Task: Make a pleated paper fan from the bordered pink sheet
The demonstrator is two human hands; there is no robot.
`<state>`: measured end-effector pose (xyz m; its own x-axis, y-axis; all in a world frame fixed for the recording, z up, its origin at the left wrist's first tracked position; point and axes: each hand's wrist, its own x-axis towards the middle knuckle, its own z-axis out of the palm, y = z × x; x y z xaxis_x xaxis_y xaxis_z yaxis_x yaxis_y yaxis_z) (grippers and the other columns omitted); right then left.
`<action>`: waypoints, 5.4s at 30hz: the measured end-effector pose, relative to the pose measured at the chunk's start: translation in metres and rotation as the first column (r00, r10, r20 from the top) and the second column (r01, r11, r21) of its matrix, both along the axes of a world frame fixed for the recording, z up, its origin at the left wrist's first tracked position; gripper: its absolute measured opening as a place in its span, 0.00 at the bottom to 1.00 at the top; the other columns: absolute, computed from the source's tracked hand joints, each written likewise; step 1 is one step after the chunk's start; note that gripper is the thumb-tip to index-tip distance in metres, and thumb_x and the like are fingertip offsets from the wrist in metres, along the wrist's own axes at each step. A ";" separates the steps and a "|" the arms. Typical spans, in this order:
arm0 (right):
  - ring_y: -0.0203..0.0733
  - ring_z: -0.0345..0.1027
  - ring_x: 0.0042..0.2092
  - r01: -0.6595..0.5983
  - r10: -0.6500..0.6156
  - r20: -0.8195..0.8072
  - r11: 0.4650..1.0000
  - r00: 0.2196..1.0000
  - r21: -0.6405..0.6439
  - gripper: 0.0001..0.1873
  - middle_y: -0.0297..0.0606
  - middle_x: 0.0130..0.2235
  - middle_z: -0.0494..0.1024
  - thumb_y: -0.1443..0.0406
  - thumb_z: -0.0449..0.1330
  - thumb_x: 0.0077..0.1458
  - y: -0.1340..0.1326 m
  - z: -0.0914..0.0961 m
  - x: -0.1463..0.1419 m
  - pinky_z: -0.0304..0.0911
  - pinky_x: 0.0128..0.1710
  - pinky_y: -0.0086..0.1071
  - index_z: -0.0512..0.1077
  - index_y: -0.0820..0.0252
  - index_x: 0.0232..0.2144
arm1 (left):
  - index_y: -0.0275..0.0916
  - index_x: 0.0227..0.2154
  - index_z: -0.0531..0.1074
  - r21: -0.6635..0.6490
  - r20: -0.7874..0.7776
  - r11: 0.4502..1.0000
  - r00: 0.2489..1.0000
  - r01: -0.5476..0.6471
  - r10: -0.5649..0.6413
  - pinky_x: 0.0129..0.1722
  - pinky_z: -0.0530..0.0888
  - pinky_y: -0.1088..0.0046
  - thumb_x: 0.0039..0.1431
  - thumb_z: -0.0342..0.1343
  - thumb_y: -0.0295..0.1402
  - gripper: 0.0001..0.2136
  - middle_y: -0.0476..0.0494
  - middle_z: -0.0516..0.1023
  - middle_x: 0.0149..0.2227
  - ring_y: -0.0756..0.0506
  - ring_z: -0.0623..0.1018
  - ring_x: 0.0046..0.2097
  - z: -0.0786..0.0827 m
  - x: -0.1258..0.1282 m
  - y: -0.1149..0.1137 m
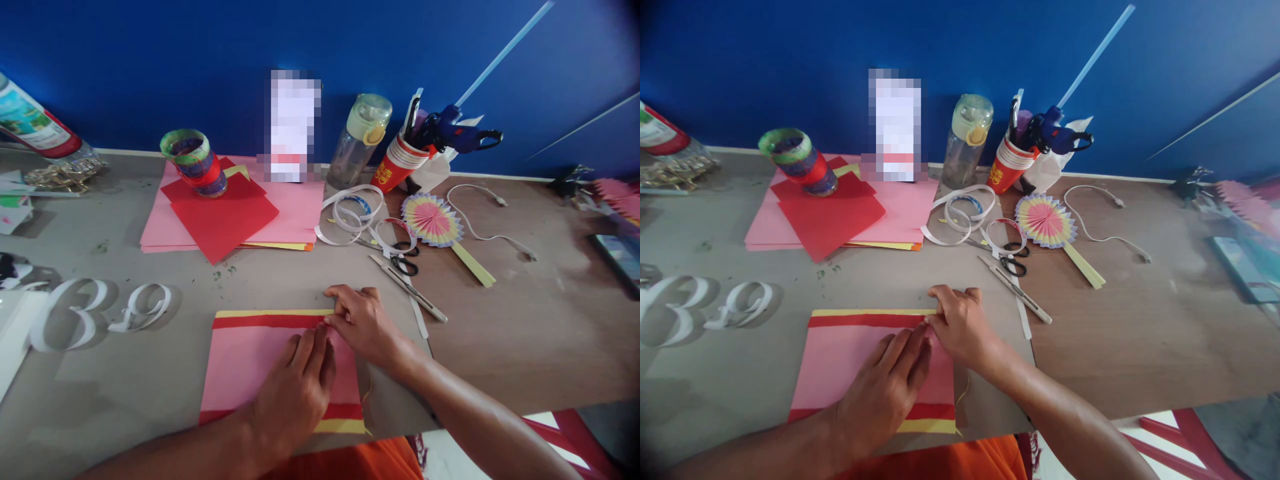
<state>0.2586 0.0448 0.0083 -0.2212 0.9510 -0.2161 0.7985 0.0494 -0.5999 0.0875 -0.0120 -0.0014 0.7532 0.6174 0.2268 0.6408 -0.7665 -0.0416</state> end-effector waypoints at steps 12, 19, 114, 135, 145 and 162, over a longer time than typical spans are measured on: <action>0.36 0.71 0.30 0.015 -0.030 -0.121 0.992 0.992 -0.125 0.19 0.26 0.25 0.77 0.73 0.58 0.48 0.005 0.009 0.010 0.51 0.51 0.39 0.67 0.59 0.44 | 0.29 0.44 0.69 -0.007 0.009 0.999 0.999 0.040 -0.040 0.58 0.61 0.56 0.54 0.49 0.28 0.15 0.27 0.75 0.49 0.34 0.73 0.54 -0.003 0.003 0.006; 0.36 0.72 0.33 -0.043 0.024 -0.134 0.989 0.991 -0.144 0.22 0.27 0.29 0.79 0.73 0.57 0.48 0.003 0.020 0.017 0.49 0.53 0.40 0.66 0.57 0.47 | 0.28 0.43 0.69 0.000 0.006 0.999 0.999 0.047 -0.047 0.57 0.63 0.56 0.54 0.49 0.27 0.14 0.25 0.74 0.48 0.35 0.74 0.53 -0.002 0.003 0.007; 0.30 0.56 0.24 -0.142 0.154 0.102 0.984 0.983 -0.108 0.08 0.26 0.20 0.67 0.73 0.54 0.50 0.007 0.022 0.024 0.46 0.41 0.33 0.64 0.61 0.21 | 0.34 0.47 0.69 -0.205 -0.048 0.974 0.993 0.099 -0.111 0.45 0.64 0.62 0.56 0.52 0.31 0.15 0.36 0.71 0.56 0.40 0.70 0.49 -0.003 0.001 0.008; 0.34 0.64 0.29 -0.239 0.257 0.184 0.964 0.949 -0.114 0.08 0.31 0.24 0.73 0.71 0.53 0.52 0.010 0.021 0.024 0.46 0.41 0.33 0.66 0.61 0.22 | 0.35 0.45 0.72 -0.066 -0.036 0.970 0.971 0.232 -0.235 0.43 0.65 0.60 0.59 0.50 0.31 0.13 0.38 0.71 0.56 0.42 0.72 0.41 0.006 -0.008 0.017; 0.33 0.65 0.29 -0.265 0.274 0.084 0.959 0.958 -0.102 0.08 0.29 0.24 0.74 0.73 0.54 0.51 0.007 0.025 0.028 0.46 0.43 0.34 0.67 0.61 0.23 | 0.34 0.45 0.71 -0.064 -0.051 0.972 0.972 0.224 -0.228 0.47 0.65 0.59 0.60 0.51 0.31 0.13 0.37 0.71 0.56 0.41 0.72 0.43 0.007 -0.007 0.014; 0.33 0.64 0.30 -0.245 0.246 -0.003 0.965 0.969 -0.094 0.07 0.29 0.27 0.73 0.73 0.54 0.54 0.000 0.032 0.029 0.48 0.45 0.34 0.66 0.59 0.26 | 0.34 0.46 0.69 -0.109 -0.069 0.972 0.974 0.209 -0.217 0.51 0.65 0.59 0.59 0.52 0.31 0.13 0.37 0.73 0.53 0.41 0.73 0.48 0.009 -0.006 0.013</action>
<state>0.2873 0.0450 0.0404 -0.4434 0.8433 -0.3037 0.7740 0.1894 -0.6042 0.0818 0.0013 0.0072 0.8829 0.4576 0.1054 0.4604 -0.8877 -0.0020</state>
